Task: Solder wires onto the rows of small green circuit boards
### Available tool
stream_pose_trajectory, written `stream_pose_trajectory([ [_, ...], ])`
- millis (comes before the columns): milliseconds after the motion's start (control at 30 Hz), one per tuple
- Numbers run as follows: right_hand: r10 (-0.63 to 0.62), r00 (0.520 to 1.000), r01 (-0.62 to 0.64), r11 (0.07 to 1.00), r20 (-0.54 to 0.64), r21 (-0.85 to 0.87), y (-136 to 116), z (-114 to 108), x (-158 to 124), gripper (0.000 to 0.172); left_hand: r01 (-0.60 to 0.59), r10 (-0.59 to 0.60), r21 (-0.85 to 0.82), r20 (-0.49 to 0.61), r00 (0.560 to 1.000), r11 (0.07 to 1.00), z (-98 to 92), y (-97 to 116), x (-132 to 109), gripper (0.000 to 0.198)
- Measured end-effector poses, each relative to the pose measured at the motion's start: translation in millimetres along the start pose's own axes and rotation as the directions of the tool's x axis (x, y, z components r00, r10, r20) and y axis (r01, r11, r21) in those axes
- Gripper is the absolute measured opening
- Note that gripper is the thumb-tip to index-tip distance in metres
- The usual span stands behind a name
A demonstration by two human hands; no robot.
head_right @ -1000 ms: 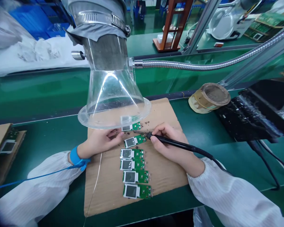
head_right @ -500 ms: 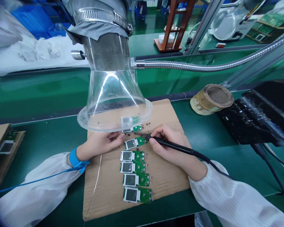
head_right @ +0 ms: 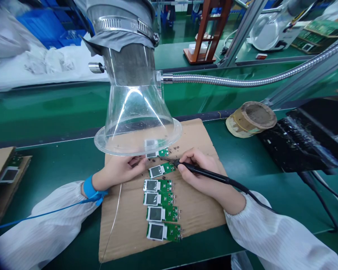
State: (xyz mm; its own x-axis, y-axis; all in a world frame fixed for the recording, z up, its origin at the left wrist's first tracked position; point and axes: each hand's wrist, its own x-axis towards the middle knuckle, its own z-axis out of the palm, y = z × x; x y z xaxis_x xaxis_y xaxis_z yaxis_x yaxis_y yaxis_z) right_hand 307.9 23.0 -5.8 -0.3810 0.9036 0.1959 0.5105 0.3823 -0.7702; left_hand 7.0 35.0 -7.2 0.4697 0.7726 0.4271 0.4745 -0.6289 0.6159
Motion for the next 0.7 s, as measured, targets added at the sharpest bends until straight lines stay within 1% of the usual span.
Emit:
stream_pose_trajectory([
  [133, -0.017, 1.0, 0.017, 0.999, 0.007, 0.04, -2.7, 0.4, 2.4, 0.009, 0.025, -0.025, 0.012, -0.032, 0.999, 1.0, 1.0, -2.0, -2.1, 0.018],
  [267, -0.019, 1.0, 0.019, 0.997, 0.0, 0.072, -3.9, 1.0, 3.3, 0.009, 0.029, -0.029, 0.003, -0.004, 1.0, 1.0, 2.6, -3.7, -3.0, 0.018],
  [367, -0.022, 1.0, 0.022, 0.998, -0.002, 0.056, -3.0, 0.5, 2.4, 0.01, 0.032, -0.032, -0.005, 0.016, 0.999, 0.999, 2.5, -3.3, -2.7, 0.017],
  [467, -0.009, 1.0, 0.01, 1.0, -0.028, 0.012, -0.6, -0.9, -0.1, 0.01, 0.021, -0.021, -0.014, 0.029, 0.999, 1.0, 1.9, -2.6, -2.2, 0.015],
  [567, 0.006, 0.998, -0.004, 0.999, -0.061, 0.036, 2.1, -1.8, -2.7, 0.011, 0.01, -0.01, -0.006, 0.021, 1.0, 1.0, 2.1, -2.8, -1.6, 0.019],
  [700, 0.017, 0.999, -0.015, 0.999, -0.035, 0.045, 3.8, -2.1, -3.3, 0.012, -0.01, 0.01, -0.011, -0.005, 1.0, 1.0, 3.5, -3.6, -0.7, 0.024],
])
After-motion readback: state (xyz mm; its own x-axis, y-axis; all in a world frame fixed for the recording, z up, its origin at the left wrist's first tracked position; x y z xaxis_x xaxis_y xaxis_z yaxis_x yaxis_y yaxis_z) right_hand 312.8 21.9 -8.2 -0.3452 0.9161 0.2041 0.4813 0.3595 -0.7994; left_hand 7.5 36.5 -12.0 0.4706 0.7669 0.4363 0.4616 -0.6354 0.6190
